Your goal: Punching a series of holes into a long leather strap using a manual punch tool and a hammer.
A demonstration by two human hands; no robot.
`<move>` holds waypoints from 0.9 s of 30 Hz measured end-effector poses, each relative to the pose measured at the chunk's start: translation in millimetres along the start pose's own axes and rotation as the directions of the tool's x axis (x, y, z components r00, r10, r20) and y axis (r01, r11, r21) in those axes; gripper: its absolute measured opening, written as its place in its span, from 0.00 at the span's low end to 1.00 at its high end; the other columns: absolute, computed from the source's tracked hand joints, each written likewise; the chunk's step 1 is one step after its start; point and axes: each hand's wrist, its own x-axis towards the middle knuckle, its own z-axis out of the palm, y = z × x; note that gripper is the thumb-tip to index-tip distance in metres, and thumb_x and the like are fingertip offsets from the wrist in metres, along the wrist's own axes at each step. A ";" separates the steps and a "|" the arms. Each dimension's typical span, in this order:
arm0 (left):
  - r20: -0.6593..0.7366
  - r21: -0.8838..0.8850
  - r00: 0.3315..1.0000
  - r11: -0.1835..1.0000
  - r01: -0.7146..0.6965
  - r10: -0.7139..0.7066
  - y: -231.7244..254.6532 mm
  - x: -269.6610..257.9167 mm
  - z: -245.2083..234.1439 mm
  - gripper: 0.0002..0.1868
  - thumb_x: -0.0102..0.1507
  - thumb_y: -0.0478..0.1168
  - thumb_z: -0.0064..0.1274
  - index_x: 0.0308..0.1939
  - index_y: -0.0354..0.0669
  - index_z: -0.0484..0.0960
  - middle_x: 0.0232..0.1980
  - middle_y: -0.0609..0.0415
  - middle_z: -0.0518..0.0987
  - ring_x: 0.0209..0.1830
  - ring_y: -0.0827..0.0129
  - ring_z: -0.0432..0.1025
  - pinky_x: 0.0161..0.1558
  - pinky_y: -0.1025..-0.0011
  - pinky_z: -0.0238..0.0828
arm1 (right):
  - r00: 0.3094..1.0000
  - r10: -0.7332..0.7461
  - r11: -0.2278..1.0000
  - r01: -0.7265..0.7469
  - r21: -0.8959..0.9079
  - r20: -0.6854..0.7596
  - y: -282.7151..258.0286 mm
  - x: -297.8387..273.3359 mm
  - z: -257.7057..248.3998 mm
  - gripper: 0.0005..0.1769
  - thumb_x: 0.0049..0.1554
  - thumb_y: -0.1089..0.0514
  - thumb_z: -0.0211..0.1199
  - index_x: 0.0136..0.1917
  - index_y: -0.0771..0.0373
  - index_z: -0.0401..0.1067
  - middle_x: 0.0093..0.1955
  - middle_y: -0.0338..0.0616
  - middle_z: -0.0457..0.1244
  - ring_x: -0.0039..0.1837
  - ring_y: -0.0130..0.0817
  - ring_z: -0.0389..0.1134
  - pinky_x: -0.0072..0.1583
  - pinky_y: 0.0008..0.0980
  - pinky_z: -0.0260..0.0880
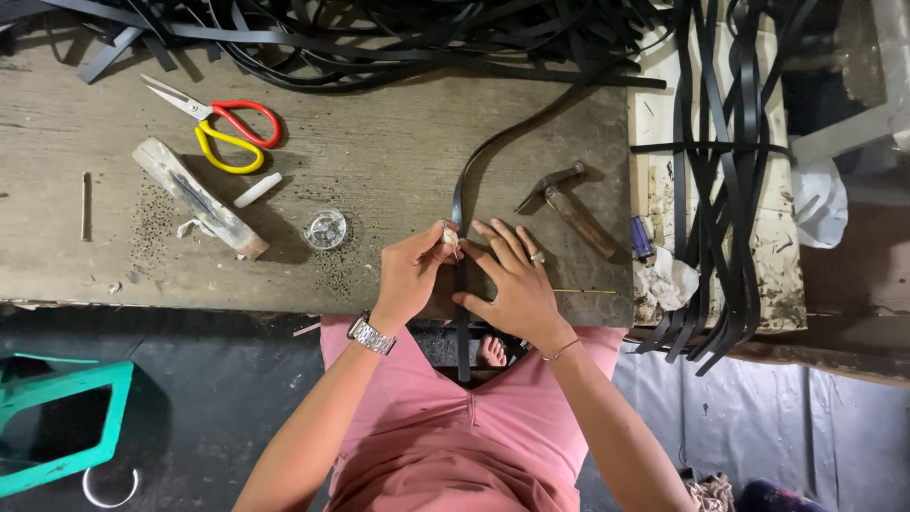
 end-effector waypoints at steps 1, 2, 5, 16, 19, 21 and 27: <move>-0.002 0.005 1.000 1.000 -0.011 0.011 0.2 0.3 -0.5 0.15 0.63 0.34 0.63 0.54 0.44 0.86 0.43 0.47 0.88 0.42 0.57 0.83 0.42 0.68 0.80 | 1.000 -0.002 1.000 0.002 -0.001 0.004 0.1 -0.2 -0.1 0.41 0.54 0.29 0.64 0.72 0.53 0.68 0.75 0.46 0.58 0.80 0.46 0.52 0.79 0.52 0.43; -0.006 0.010 1.000 1.000 -0.022 0.022 0.4 1.0 -1.1 0.15 0.63 0.33 0.63 0.54 0.44 0.86 0.42 0.47 0.87 0.42 0.57 0.83 0.41 0.68 0.80 | 1.000 -0.005 1.000 0.005 -0.002 0.008 0.4 0.1 -0.2 0.40 0.54 0.29 0.64 0.71 0.53 0.68 0.75 0.46 0.58 0.80 0.46 0.52 0.79 0.52 0.44; -0.022 0.003 0.999 0.999 -0.042 0.042 0.8 0.2 1.2 0.15 0.63 0.32 0.64 0.54 0.43 0.86 0.42 0.45 0.87 0.42 0.55 0.83 0.40 0.68 0.79 | 1.000 -0.012 1.000 0.011 -0.007 -0.010 0.8 -0.7 1.0 0.40 0.54 0.29 0.65 0.71 0.54 0.69 0.75 0.46 0.58 0.80 0.46 0.53 0.79 0.53 0.45; 0.068 0.036 0.975 0.976 -0.215 0.212 0.7 -7.2 2.5 0.16 0.61 0.24 0.60 0.51 0.41 0.88 0.33 0.48 0.85 0.32 0.57 0.82 0.37 0.71 0.79 | 0.924 0.336 0.894 -0.373 -0.247 -0.180 45.8 -0.5 -25.3 0.31 0.62 0.41 0.61 0.70 0.61 0.67 0.67 0.53 0.59 0.73 0.56 0.57 0.70 0.64 0.55; 0.072 0.024 0.968 0.970 -0.241 0.239 3.3 -8.2 2.9 0.16 0.62 0.23 0.59 0.51 0.40 0.87 0.33 0.50 0.84 0.32 0.60 0.82 0.39 0.72 0.79 | 0.841 0.520 0.738 -0.530 -0.417 -0.148 86.2 -17.3 -29.4 0.25 0.65 0.45 0.59 0.68 0.62 0.67 0.62 0.50 0.57 0.67 0.53 0.57 0.58 0.65 0.61; 0.072 0.011 0.962 0.965 -0.263 0.262 6.6 -7.2 3.3 0.16 0.62 0.22 0.58 0.51 0.39 0.87 0.33 0.49 0.84 0.32 0.60 0.82 0.39 0.72 0.79 | 0.897 0.412 0.738 -0.432 -0.518 -0.161 102.7 -28.4 -22.7 0.19 0.66 0.47 0.60 0.62 0.63 0.71 0.55 0.45 0.59 0.59 0.45 0.63 0.49 0.51 0.71; 0.085 -0.108 0.958 0.958 -0.266 0.275 3.8 -7.3 1.0 0.18 0.60 0.18 0.57 0.53 0.31 0.85 0.34 0.41 0.84 0.33 0.53 0.82 0.37 0.65 0.79 | 0.838 0.541 0.838 -0.544 -0.045 -0.066 53.3 -22.7 -58.8 0.31 0.70 0.42 0.51 0.59 0.79 0.69 0.50 0.72 0.67 0.53 0.69 0.70 0.51 0.63 0.70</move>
